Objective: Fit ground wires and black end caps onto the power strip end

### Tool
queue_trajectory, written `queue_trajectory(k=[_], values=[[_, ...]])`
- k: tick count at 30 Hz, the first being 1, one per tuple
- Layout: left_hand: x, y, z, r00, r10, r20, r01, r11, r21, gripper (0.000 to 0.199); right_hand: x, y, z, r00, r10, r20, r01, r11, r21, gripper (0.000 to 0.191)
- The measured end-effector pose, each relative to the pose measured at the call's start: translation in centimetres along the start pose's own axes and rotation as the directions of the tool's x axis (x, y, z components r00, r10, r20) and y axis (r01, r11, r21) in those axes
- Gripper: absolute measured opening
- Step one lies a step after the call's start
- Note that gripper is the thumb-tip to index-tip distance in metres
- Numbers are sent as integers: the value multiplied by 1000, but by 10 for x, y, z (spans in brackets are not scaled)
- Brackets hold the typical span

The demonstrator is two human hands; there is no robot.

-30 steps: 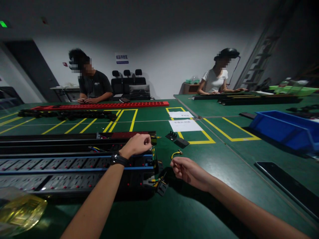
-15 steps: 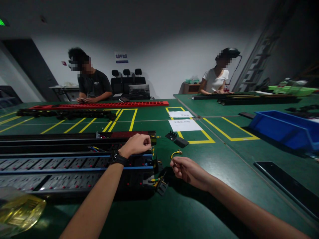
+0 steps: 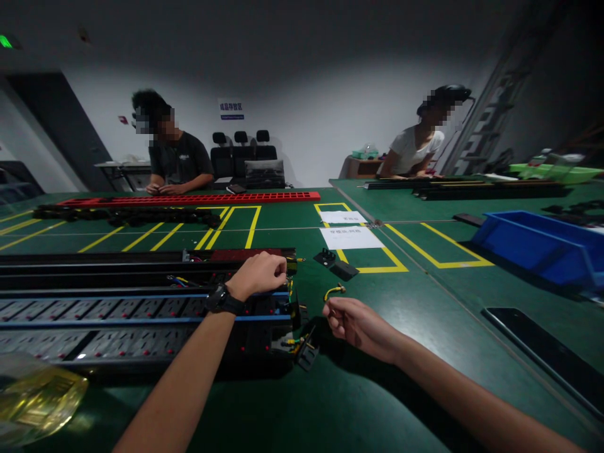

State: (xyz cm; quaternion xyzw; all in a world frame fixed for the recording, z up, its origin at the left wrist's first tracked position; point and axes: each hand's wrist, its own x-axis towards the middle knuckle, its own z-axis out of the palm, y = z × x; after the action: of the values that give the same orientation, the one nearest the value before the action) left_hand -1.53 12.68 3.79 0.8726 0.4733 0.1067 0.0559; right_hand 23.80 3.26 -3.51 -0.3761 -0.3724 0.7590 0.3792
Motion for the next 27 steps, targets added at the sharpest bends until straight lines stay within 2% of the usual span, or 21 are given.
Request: queue_trajectory(k=[7, 12, 19, 27], values=[[0, 1, 1, 1000, 4, -3, -4, 1000, 25, 14, -1, -2, 3, 1000, 4, -13, -3, 1000, 13, 34], [2, -2, 1, 998, -54, 38, 54, 998, -14, 12, -2, -1, 2, 1000, -5, -3, 5, 1000, -2, 34], [2, 4, 3, 993, -114, 28, 111, 988, 110, 15, -1, -1, 4, 1000, -4, -13, 4, 1000, -5, 36], [5, 2, 0, 980, -183, 73, 184, 983, -13, 11, -3, -2, 5, 1000, -12, -11, 12, 1000, -23, 39]])
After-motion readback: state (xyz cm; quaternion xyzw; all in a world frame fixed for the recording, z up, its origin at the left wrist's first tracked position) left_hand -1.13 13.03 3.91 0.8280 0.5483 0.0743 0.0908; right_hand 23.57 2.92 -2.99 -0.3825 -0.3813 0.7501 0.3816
